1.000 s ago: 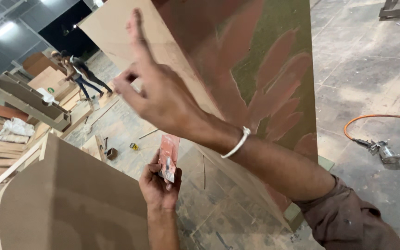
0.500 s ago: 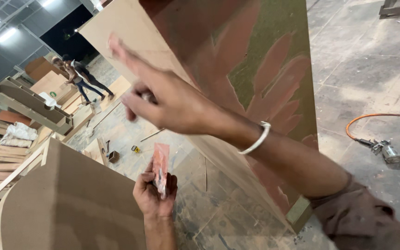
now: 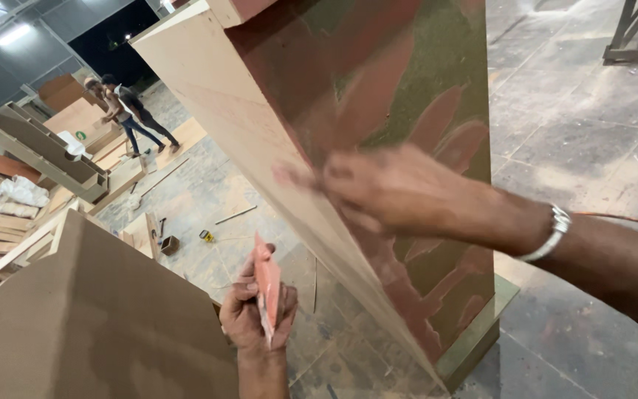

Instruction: The person applies reddish-brown wood filler to the edges and corners of a wooden cabinet using a small putty knife. They repeatedly scoop filler from a tray and smooth it along the seams and edges of the cabinet.

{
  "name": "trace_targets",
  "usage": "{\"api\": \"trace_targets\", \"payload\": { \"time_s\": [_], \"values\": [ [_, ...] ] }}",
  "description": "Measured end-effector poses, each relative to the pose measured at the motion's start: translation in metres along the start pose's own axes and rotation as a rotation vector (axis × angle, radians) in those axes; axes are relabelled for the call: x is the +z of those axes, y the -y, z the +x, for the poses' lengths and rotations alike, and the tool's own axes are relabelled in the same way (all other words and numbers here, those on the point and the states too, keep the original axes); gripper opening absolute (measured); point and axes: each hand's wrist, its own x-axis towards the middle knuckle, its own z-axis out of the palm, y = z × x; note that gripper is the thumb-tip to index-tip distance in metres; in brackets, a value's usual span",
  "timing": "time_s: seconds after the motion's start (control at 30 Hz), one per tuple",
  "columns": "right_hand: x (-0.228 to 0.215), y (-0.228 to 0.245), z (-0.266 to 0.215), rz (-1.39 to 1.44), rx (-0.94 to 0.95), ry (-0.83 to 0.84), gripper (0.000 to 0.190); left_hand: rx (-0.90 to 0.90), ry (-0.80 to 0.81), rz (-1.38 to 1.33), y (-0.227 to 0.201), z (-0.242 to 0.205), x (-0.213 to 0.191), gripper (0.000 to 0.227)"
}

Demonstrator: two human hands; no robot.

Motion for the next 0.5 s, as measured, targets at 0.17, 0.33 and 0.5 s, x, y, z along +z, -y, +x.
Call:
{"api": "trace_targets", "payload": {
  "time_s": [0.17, 0.33, 0.5],
  "values": [
    [-0.038, -0.015, 0.051, -0.39, 0.054, -0.24, 0.072, -0.008, -0.099, 0.057, 0.018, 0.007, 0.015, 0.05],
    [-0.055, -0.051, 0.066, -0.695, -0.078, -0.372, 0.084, 0.052, -0.14, 0.094, 0.034, 0.006, 0.003, 0.056],
    [-0.067, -0.086, 0.059, -0.785, -0.042, -0.363, 0.073, 0.064, -0.279, 0.089, 0.051, 0.006, -0.02, 0.061]
  ]
}}
